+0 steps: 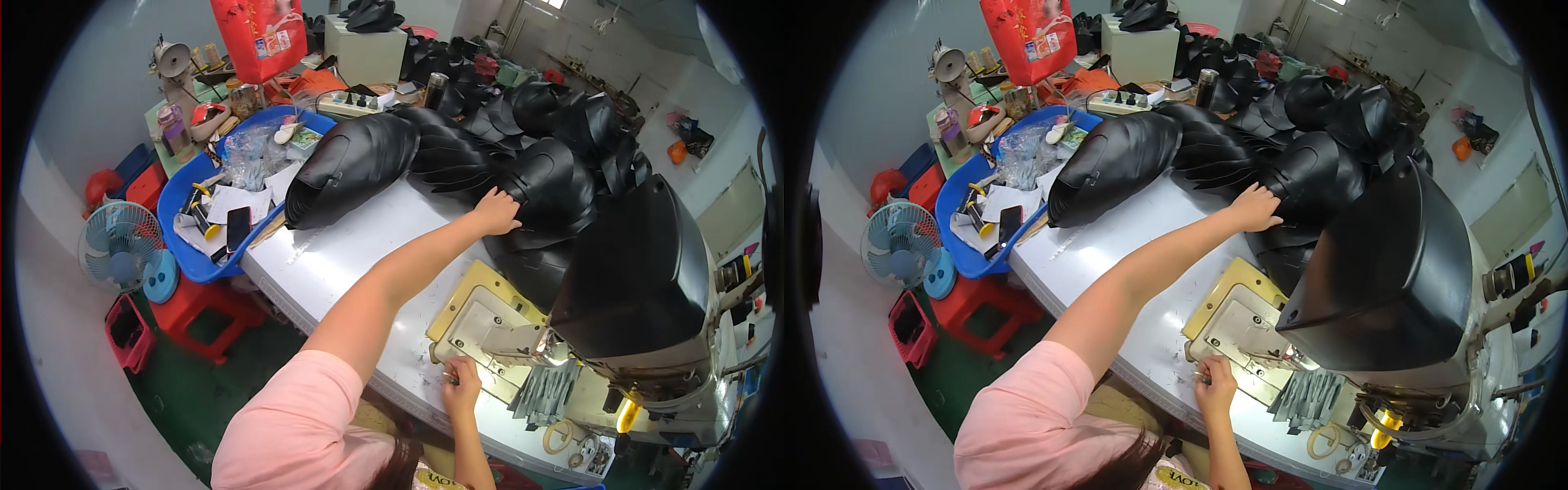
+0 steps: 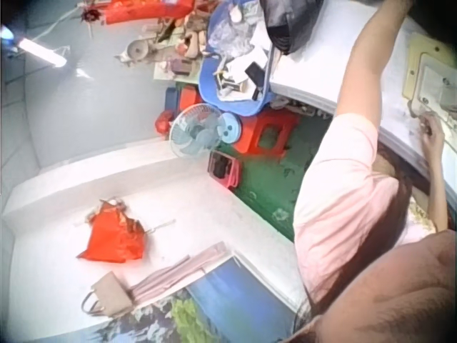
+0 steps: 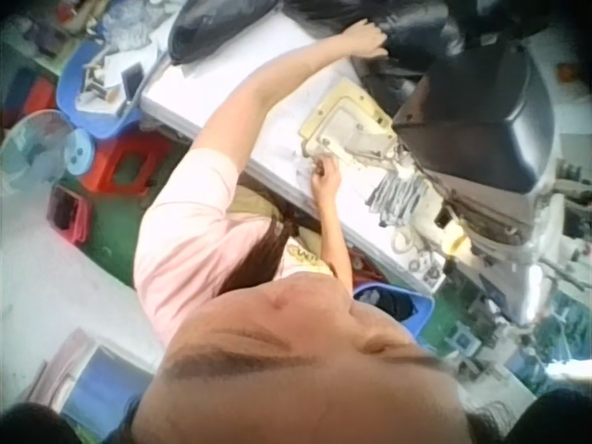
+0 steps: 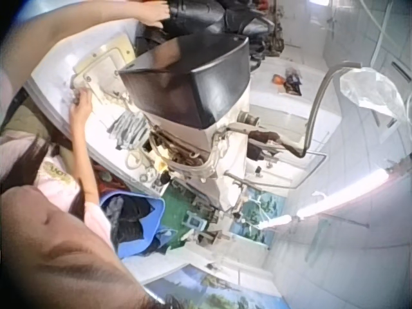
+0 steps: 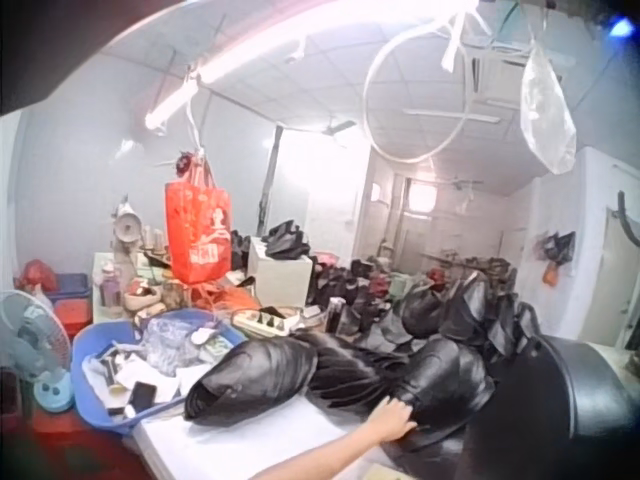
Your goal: The person sews black leather shoe uppers using a sewing machine. They repeatedly pick up a shoe, align it under the needle, sew a section, and then inspect the stitching before moving to the next shoe.
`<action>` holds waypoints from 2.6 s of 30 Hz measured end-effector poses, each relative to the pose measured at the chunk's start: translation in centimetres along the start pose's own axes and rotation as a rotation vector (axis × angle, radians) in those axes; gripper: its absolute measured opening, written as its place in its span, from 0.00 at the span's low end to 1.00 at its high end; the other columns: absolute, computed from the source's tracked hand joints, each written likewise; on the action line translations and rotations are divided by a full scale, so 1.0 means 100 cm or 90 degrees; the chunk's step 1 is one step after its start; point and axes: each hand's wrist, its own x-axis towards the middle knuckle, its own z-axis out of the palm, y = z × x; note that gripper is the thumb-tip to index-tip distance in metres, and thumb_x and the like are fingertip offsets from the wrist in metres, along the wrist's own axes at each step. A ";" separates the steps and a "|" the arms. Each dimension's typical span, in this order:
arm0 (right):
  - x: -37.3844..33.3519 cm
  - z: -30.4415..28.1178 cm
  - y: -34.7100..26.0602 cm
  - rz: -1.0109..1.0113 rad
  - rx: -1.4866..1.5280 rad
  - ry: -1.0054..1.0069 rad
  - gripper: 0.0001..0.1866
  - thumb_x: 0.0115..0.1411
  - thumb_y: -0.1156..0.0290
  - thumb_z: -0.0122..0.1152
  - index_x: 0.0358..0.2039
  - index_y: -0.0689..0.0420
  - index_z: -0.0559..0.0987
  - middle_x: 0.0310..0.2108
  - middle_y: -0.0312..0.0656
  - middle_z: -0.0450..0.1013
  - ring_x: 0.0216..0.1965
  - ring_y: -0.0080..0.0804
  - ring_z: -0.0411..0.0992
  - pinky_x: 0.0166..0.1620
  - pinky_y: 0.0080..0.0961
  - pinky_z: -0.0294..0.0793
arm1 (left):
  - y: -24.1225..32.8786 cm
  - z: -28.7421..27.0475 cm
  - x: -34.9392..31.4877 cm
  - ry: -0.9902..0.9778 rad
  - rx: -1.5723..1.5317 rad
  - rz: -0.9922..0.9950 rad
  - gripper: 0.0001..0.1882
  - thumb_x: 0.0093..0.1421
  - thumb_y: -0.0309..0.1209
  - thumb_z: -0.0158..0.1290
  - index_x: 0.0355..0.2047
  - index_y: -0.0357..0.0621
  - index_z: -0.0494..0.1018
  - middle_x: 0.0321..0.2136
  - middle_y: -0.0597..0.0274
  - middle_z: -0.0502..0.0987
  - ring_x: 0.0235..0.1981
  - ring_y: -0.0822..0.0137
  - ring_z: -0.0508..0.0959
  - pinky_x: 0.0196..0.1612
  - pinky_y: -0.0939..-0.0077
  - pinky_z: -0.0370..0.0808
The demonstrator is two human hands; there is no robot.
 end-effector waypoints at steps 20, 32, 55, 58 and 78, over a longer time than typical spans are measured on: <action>-0.025 -0.063 0.019 -0.033 -0.019 0.191 0.08 0.38 0.87 0.51 0.21 0.61 0.70 0.21 0.42 0.66 0.17 0.32 0.65 0.21 0.21 0.64 | -0.265 -0.180 -0.260 0.433 -0.983 -0.850 0.09 0.52 0.29 0.54 0.31 0.39 0.69 0.28 0.57 0.75 0.26 0.64 0.75 0.30 0.74 0.72; -0.011 -0.115 0.070 0.352 -0.354 0.212 0.11 0.43 0.69 0.62 0.26 0.59 0.72 0.27 0.47 0.69 0.29 0.48 0.70 0.31 0.37 0.68 | -0.257 -0.192 -0.273 0.459 -0.872 -0.805 0.15 0.55 0.28 0.50 0.40 0.32 0.65 0.39 0.51 0.71 0.40 0.58 0.73 0.44 0.67 0.71; -0.038 -0.122 -0.075 0.254 0.426 0.071 0.05 0.55 0.77 0.52 0.24 0.63 0.73 0.13 0.31 0.67 0.13 0.12 0.59 0.16 0.11 0.56 | 0.197 -0.158 -0.238 -0.043 -0.712 -0.639 0.21 0.60 0.40 0.45 0.13 0.43 0.63 0.13 0.77 0.58 0.17 0.83 0.55 0.19 0.85 0.53; -0.033 -0.105 -0.078 0.306 0.478 -0.005 0.07 0.55 0.75 0.53 0.22 0.62 0.73 0.13 0.30 0.66 0.12 0.10 0.59 0.16 0.10 0.56 | 0.222 -0.155 -0.223 -0.088 -0.931 -0.547 0.19 0.61 0.38 0.42 0.21 0.37 0.71 0.17 0.73 0.69 0.19 0.83 0.63 0.22 0.87 0.61; -0.026 -0.144 -0.065 0.040 0.021 0.183 0.07 0.47 0.75 0.60 0.27 0.63 0.74 0.18 0.37 0.68 0.17 0.22 0.64 0.22 0.16 0.62 | 0.205 -0.158 -0.211 -0.209 -0.839 -0.402 0.09 0.55 0.29 0.51 0.29 0.34 0.73 0.20 0.72 0.72 0.20 0.84 0.66 0.23 0.86 0.64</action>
